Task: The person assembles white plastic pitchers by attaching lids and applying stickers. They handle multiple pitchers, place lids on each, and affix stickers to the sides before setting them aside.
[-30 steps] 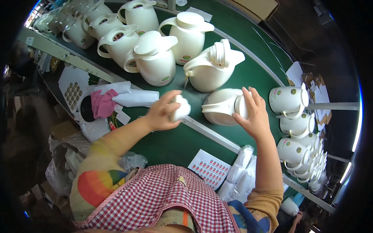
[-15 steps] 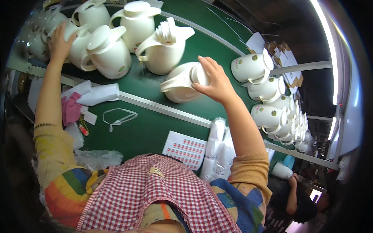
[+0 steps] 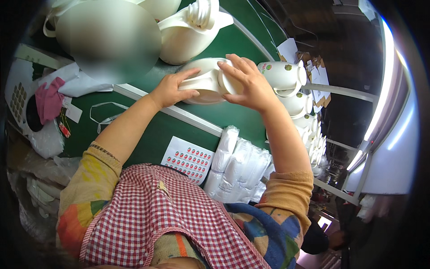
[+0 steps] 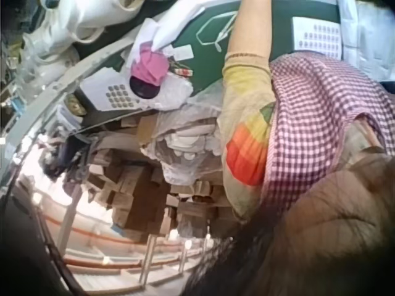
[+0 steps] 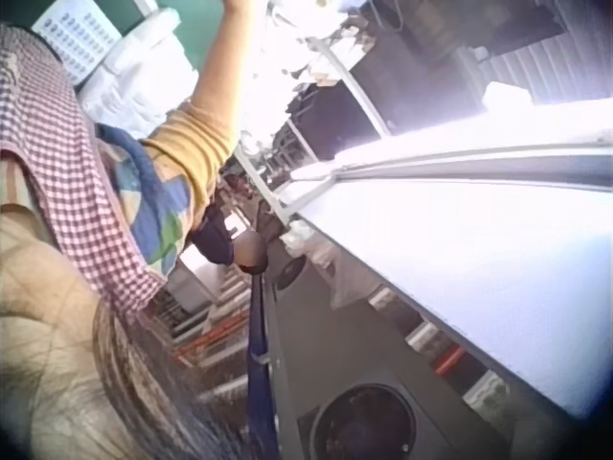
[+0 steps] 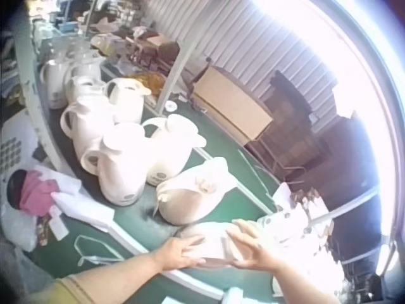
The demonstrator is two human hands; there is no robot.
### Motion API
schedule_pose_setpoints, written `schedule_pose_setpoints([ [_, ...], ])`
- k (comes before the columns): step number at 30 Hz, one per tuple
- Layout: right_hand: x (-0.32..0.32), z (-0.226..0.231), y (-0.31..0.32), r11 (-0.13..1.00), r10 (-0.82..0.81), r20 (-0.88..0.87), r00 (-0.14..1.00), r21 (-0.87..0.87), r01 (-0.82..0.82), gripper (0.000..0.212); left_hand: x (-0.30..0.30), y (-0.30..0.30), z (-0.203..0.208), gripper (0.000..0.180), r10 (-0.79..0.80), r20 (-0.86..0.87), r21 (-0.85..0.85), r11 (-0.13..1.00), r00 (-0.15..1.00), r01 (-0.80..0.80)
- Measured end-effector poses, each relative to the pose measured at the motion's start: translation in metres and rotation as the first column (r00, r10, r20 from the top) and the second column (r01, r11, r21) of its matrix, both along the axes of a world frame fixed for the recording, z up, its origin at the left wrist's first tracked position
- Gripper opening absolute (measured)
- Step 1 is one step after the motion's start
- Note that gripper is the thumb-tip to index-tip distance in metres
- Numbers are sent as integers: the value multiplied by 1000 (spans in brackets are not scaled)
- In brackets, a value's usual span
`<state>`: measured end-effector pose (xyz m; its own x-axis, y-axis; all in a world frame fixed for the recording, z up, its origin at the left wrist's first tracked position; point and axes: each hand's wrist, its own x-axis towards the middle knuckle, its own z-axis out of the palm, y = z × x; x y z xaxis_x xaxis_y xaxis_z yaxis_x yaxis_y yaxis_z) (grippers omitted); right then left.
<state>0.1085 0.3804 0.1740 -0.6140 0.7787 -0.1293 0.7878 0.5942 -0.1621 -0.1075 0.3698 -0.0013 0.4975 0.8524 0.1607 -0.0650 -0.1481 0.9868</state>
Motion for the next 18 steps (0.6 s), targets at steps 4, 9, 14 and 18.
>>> schedule_pose_setpoints([
  [4,-1,3,6,990,135,94,986,23,-138,76,3,0,-1,70,26,33,14,1000,999,-26],
  [9,3,-1,12,964,255,116,960,52,-262,76,4,0,-3,70,34,36,5,999,999,-35],
  [14,5,-2,10,968,237,106,966,57,-244,76,7,0,-5,70,37,48,3,999,998,-37],
  [18,9,-7,10,971,223,56,973,80,-227,78,7,-1,-5,70,37,35,-7,999,999,-37],
])
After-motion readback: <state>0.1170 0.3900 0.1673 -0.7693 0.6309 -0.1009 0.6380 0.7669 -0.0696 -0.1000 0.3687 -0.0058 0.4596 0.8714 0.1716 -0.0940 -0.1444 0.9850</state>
